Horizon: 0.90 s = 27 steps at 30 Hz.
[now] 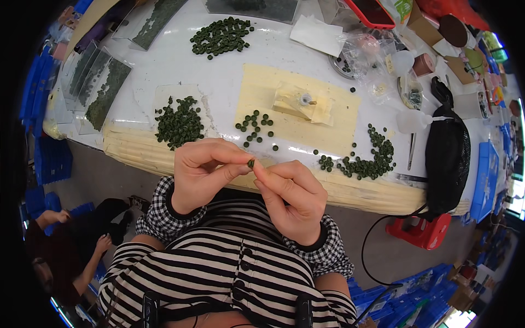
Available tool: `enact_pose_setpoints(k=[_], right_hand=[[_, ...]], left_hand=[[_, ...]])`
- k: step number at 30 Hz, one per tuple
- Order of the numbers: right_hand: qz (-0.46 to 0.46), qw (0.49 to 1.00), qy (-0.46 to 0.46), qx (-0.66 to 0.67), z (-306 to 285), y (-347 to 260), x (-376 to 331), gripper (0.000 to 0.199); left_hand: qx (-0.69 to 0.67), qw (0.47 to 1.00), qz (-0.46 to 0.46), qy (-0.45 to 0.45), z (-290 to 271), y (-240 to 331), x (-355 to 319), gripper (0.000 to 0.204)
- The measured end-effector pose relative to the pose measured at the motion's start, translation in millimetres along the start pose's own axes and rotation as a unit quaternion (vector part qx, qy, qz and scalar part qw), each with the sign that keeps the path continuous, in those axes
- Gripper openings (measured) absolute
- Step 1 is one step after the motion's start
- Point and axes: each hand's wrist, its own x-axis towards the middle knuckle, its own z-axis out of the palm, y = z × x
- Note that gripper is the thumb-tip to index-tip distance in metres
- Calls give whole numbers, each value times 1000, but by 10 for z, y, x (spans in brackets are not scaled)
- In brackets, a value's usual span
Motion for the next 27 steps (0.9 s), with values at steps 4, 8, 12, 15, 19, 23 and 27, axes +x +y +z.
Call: enact_pose_setpoints(k=[4,8,12,15,19,23,27], right_hand=[[-3,1000,-1,1,1,-5,11,36],[0,1000,3,6,8,1,6,36],[1,1000,1,4,6,-1,16,36],[4,1000,1,4,5,-1,14,35],[5,1000,-1,3,6,-2,17,35],[2,1000,0,4,13,3,22,35],[4,1000,0,4,15,2,24,34]], left_hand=[[3,1000,1,0,-5,3,2,15],[11,1000,9,-3,-12,-3,4,15],[12,1000,8,-1,-11,4,1,16],[12,1000,10,-1,-15,-1,5,16],[15,1000,10,-2,-22,-1,5,16],[16,1000,12,2,-20,-4,2,15],[18,1000,16,4,-20,-10,6,15]])
